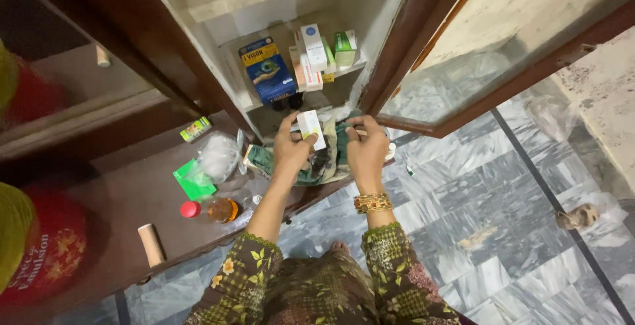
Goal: The person organizes various medicine boxes and bottles on a shelf, handling items individually to arrange them within the cabinet.
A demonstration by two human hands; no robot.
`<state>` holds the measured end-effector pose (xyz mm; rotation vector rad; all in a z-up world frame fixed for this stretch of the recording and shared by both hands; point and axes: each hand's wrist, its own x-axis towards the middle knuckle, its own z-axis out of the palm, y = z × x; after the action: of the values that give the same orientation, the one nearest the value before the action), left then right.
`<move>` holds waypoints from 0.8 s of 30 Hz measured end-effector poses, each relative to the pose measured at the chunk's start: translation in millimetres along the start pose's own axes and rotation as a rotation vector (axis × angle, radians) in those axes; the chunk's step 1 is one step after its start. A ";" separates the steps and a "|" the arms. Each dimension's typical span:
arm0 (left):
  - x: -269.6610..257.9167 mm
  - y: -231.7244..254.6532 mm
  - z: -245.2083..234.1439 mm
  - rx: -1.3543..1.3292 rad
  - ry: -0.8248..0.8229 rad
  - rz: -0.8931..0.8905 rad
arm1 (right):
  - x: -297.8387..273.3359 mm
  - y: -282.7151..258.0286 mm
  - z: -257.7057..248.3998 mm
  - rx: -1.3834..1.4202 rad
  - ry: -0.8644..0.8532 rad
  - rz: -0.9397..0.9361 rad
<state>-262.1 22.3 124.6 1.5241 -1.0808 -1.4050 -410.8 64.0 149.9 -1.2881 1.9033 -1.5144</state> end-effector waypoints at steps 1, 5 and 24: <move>-0.8 4.3 -2.0 0.013 0.000 0.035 | 0.6 -7.3 0.8 0.064 -0.010 0.019; -3.3 20.6 -8.0 0.051 -0.013 0.132 | 4.5 -20.1 8.7 0.300 -0.074 0.011; -1.5 60.7 -3.3 -0.185 -0.116 0.278 | 21.7 -36.1 20.0 0.597 -0.050 0.011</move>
<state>-263.6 3.6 182.4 1.1252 -1.1490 -1.3689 -391.6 35.1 180.9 -1.0193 1.2682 -1.8304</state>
